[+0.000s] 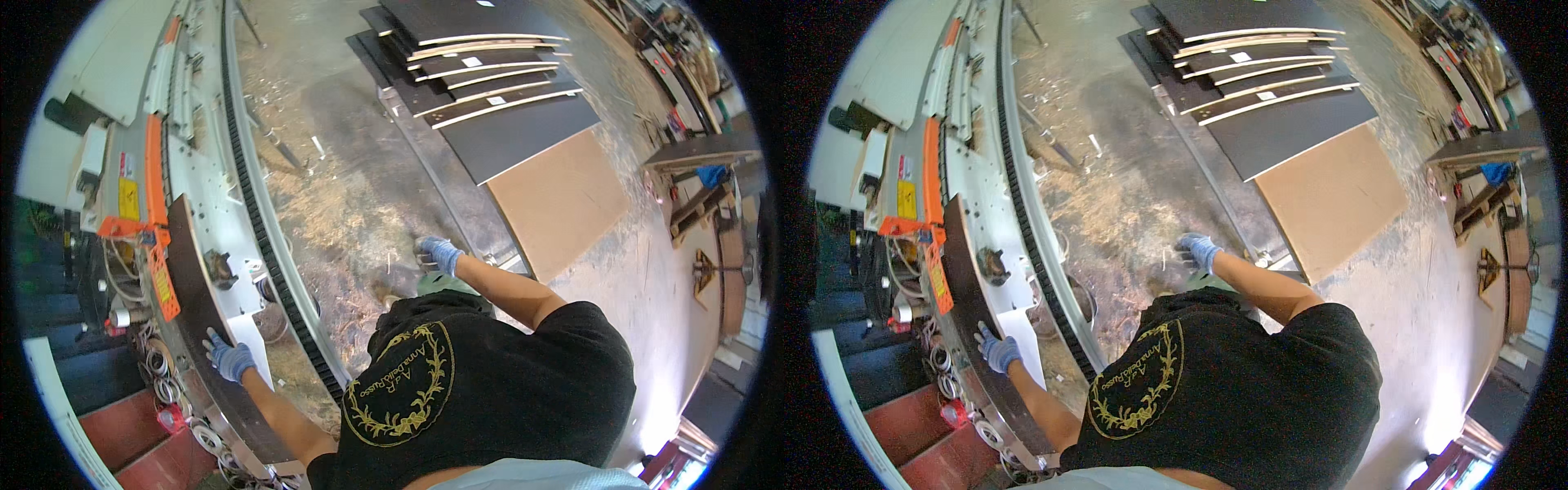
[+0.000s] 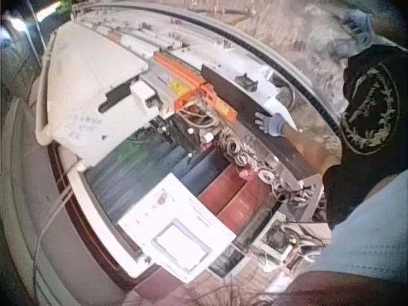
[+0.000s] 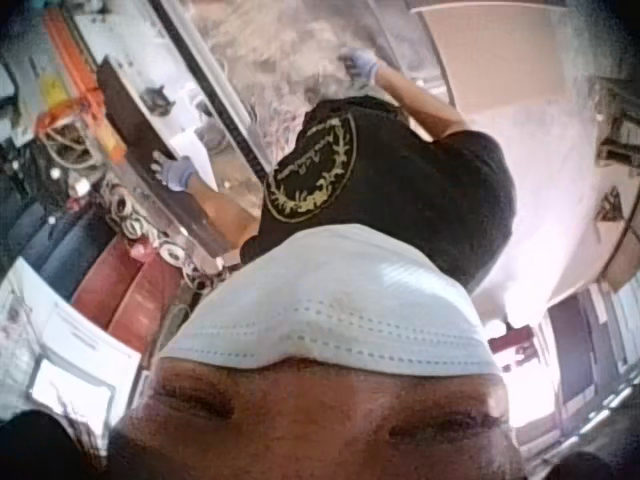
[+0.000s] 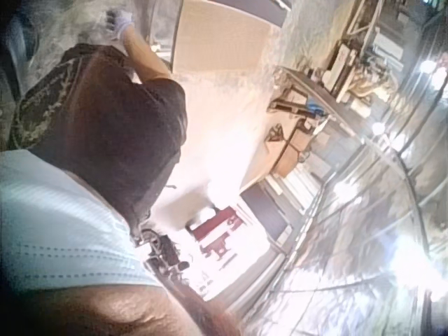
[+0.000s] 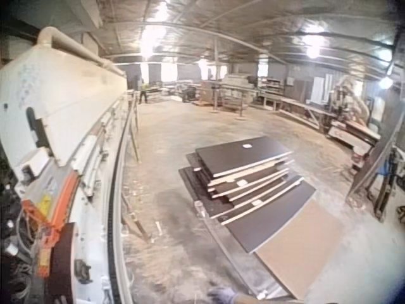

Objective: The person repeatedly picks up dark rectangular panels from a stack, places them onto a conveyor belt, and then stacks them onto a growing pile. The person wears gloves and handles the panels one at a time throughout the clip.

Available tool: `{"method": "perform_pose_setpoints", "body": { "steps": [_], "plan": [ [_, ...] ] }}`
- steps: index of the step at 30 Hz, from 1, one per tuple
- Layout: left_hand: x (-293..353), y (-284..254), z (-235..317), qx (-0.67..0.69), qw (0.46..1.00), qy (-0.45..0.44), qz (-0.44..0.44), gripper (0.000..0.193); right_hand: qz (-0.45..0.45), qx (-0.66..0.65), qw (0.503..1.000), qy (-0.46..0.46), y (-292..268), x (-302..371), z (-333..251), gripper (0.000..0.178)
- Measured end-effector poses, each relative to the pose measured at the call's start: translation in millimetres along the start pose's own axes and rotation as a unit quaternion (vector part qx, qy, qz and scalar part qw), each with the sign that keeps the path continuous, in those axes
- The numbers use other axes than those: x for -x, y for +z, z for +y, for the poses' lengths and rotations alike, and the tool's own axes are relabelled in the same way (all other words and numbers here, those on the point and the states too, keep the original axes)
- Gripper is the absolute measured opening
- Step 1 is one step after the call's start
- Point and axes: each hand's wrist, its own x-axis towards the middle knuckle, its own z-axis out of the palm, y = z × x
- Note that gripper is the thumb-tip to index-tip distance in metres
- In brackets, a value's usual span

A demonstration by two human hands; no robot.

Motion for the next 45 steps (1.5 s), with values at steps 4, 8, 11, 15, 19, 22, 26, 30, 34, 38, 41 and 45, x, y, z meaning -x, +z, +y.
{"method": "perform_pose_setpoints", "body": {
  "steps": [4, 8, 11, 15, 19, 22, 26, 30, 34, 38, 41, 45],
  "plan": [
    [-13.1, -5.3, 26.3, 0.032, 0.998, 0.041, 0.035, 0.081, 0.077, -0.087, 0.993, 0.009, -94.6, -50.1, -14.9, 0.030],
    [10.7, -9.5, 77.7, 0.181, 0.950, 0.195, 0.162, 0.072, 0.165, -0.242, 0.955, 0.045, -148.3, -87.7, -57.8, 0.037],
    [56.3, -18.9, 131.6, 0.334, 0.895, 0.263, 0.134, 0.064, 0.255, -0.284, 0.924, -0.012, -172.0, -118.1, -87.3, 0.042],
    [93.2, -12.9, 158.1, 0.377, 0.876, 0.299, 0.048, 0.062, 0.198, -0.399, 0.894, -0.048, -214.4, -200.1, -75.9, 0.041],
    [120.1, -20.0, 183.2, 0.351, 0.889, 0.292, -0.030, 0.059, 0.268, -0.328, 0.899, -0.111, -199.4, -176.4, -48.0, 0.041],
    [125.7, -8.7, 193.6, 0.402, 0.866, 0.290, -0.067, 0.059, 0.243, -0.344, 0.903, -0.084, -219.7, -135.6, 14.7, 0.042],
    [139.7, 0.6, 223.2, 0.464, 0.826, 0.291, -0.131, 0.057, 0.285, -0.293, 0.906, 0.109, -203.5, 3.9, 19.4, 0.038],
    [141.8, 23.9, 243.9, 0.396, 0.841, 0.348, -0.120, 0.055, -0.049, -0.161, 0.985, 0.039, -215.7, -16.8, -6.9, 0.024],
    [154.7, 20.1, 241.6, 0.279, 0.876, 0.377, -0.108, 0.057, 0.038, -0.097, 0.993, -0.064, -151.0, -65.7, -158.7, 0.037],
    [175.7, 2.3, 225.8, 0.253, 0.886, 0.364, -0.133, 0.060, -0.013, -0.223, 0.975, -0.006, -135.6, -227.7, -220.4, 0.051],
    [172.4, -1.6, 231.3, 0.269, 0.896, 0.332, -0.123, 0.054, 0.047, -0.317, 0.944, -0.081, -130.8, -273.3, -243.9, 0.037],
    [192.2, -6.3, 213.3, 0.310, 0.899, 0.278, -0.134, 0.051, 0.056, -0.308, 0.935, -0.167, -120.6, -287.5, -222.1, 0.022]
  ]
}}
